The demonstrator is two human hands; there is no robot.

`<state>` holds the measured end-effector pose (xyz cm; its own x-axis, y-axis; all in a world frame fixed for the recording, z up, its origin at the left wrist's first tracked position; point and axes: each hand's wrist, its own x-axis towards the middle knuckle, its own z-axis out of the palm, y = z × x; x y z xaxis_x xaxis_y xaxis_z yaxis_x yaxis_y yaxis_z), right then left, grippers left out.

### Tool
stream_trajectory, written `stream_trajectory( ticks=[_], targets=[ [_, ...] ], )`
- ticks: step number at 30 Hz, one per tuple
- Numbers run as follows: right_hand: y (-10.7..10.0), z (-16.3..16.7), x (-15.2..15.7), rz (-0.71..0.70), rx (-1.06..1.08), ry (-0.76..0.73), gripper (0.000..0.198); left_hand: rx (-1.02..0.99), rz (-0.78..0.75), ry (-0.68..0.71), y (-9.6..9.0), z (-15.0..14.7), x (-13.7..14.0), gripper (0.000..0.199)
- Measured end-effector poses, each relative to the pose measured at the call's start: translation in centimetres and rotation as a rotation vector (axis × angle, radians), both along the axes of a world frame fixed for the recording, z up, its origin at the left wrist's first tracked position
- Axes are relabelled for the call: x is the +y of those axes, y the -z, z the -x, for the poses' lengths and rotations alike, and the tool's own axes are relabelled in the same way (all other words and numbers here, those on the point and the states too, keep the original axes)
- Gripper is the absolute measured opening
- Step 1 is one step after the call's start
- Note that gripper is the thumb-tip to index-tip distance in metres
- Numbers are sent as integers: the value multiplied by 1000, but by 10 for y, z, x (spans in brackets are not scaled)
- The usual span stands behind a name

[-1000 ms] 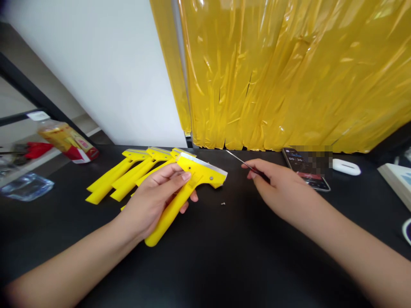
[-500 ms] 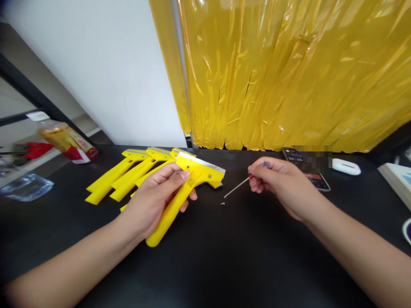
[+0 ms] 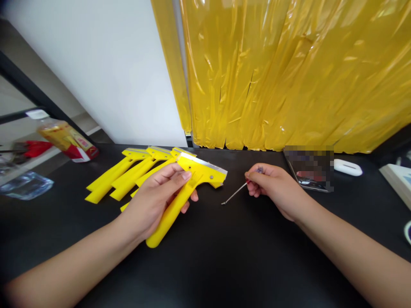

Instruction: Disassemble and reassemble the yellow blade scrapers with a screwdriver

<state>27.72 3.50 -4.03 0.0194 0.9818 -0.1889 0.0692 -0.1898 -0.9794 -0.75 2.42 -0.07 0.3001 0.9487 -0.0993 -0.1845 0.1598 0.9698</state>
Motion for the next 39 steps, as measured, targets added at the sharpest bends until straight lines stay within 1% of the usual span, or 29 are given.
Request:
stream_trajectory(
  ticks=[11, 14, 16, 20, 23, 25, 27, 30, 32, 35, 39],
  targets=[
    [3, 2, 2, 0, -12, -29, 41, 10, 11, -3, 0, 0, 2, 22],
    [0, 3, 1, -14, -14, -27, 41, 29, 4, -3, 2, 0, 3, 23],
    [-6, 3, -2, -40, -15, -21, 41, 53, 0, -1, 3, 0, 4, 22],
    [-27, 3, -13, -161, -9, 14, 36, 95, 23, 26, 7, -1, 4, 22],
    [-44, 5, -30, -309, -6, 65, 31, 91, 92, 111, 10, -2, 3, 22],
    [-53, 11, -43, -432, -84, 107, 24, 82, 140, 178, 11, -3, 0, 22],
    [-57, 19, -57, -521, -214, 145, 19, 72, 163, 231, 13, -5, -2, 21],
    [-56, 33, -71, -599, -411, 213, 16, 60, 176, 266, 14, -6, -5, 22],
    [-52, 39, -76, -670, -500, 219, 11, 59, 182, 268, 14, -6, -6, 23],
    [-45, 41, -77, -748, -548, 162, 5, 61, 178, 267, 13, -6, -7, 25],
    [-41, 33, -73, -793, -610, 102, 9, 63, 160, 287, 13, -6, -9, 24]
  ],
)
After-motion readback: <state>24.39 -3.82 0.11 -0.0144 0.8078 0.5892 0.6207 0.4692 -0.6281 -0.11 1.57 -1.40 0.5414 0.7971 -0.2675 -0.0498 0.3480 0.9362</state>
